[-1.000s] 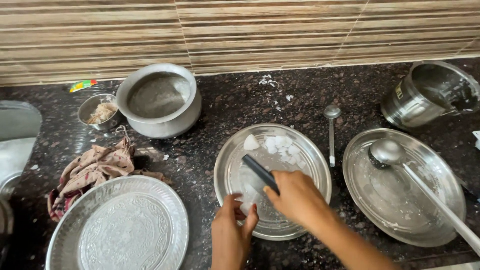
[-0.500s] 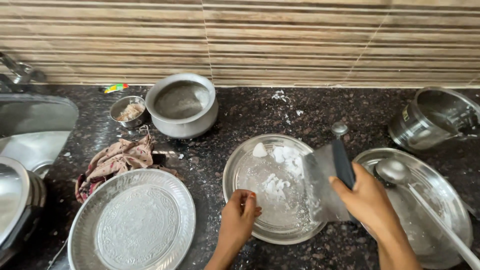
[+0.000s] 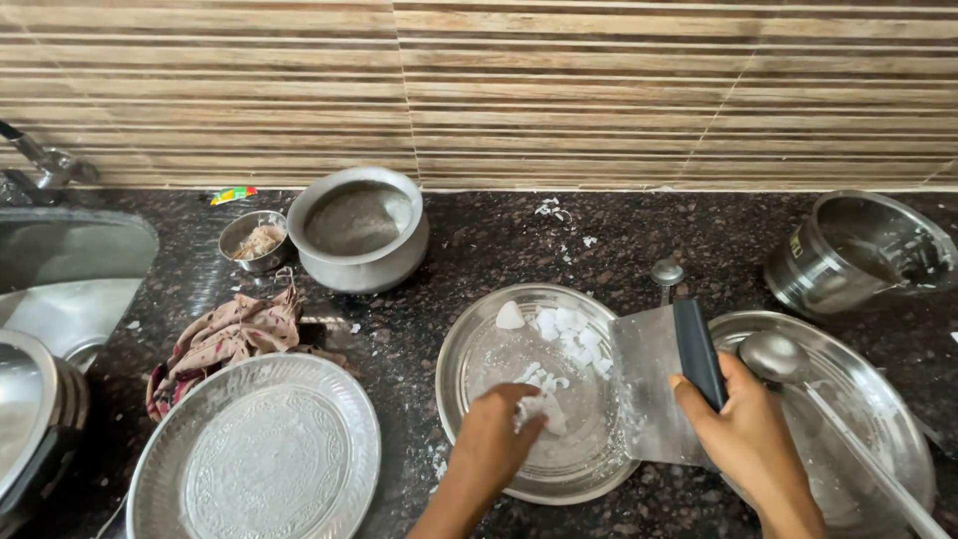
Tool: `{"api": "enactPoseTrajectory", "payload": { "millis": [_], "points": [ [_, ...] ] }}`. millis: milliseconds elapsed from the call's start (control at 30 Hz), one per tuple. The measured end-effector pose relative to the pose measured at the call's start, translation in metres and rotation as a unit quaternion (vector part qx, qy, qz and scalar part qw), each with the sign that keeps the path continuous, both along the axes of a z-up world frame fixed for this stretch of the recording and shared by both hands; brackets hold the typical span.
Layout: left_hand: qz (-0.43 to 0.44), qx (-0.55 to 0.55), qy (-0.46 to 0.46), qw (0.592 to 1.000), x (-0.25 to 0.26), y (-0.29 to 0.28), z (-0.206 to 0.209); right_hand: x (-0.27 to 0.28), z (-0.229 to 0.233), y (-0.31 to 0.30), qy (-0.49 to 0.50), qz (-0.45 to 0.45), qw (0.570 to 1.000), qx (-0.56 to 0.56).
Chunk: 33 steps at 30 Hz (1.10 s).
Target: Using a scraper to prepare and shape wax components before placing them into a silicone mold.
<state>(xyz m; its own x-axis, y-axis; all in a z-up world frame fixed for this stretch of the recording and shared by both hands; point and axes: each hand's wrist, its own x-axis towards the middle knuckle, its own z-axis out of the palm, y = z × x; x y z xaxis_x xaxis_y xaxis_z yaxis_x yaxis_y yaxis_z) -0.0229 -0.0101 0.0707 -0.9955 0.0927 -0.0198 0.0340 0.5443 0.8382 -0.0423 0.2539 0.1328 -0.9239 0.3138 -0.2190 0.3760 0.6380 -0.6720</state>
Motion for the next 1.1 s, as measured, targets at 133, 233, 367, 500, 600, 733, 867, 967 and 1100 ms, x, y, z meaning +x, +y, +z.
{"api": "enactPoseTrajectory", "payload": {
  "millis": [133, 233, 367, 500, 600, 733, 867, 967, 1100],
  "points": [
    [0.060, -0.139, 0.145, 0.978, -0.039, -0.005, -0.016, 0.008, -0.003, 0.008, 0.011, -0.020, 0.999, -0.025],
    [0.063, -0.177, 0.209, 0.960, -0.088, -0.004, -0.033, 0.009, -0.010, 0.019, 0.042, -0.015, 0.999, -0.028],
    [0.012, -0.206, 0.114, 0.972, -0.130, 0.001, -0.047, 0.005, -0.018, 0.028, 0.065, -0.011, 0.997, -0.032],
    [0.061, -0.165, 0.062, 0.983, -0.113, -0.030, -0.028, 0.003, -0.025, 0.040, 0.035, -0.013, 0.998, -0.047],
    [0.144, -0.214, -0.079, 0.963, -0.095, -0.083, -0.008, -0.003, -0.025, 0.039, 0.037, 0.015, 0.999, -0.027],
    [0.132, -0.312, 0.073, 0.938, -0.083, -0.117, -0.017, -0.013, -0.014, 0.014, 0.021, 0.022, 1.000, -0.002],
    [0.179, -0.359, 0.177, 0.899, -0.066, -0.104, -0.022, -0.012, -0.008, 0.008, 0.067, 0.046, 0.995, -0.054],
    [0.213, -0.324, 0.266, 0.883, -0.018, -0.068, -0.020, -0.010, -0.010, 0.031, 0.046, 0.054, 0.997, 0.023],
    [0.232, -0.121, -0.044, 0.964, 0.033, -0.037, -0.028, -0.001, -0.014, 0.050, 0.047, 0.013, 0.999, 0.010]
  ]
}}
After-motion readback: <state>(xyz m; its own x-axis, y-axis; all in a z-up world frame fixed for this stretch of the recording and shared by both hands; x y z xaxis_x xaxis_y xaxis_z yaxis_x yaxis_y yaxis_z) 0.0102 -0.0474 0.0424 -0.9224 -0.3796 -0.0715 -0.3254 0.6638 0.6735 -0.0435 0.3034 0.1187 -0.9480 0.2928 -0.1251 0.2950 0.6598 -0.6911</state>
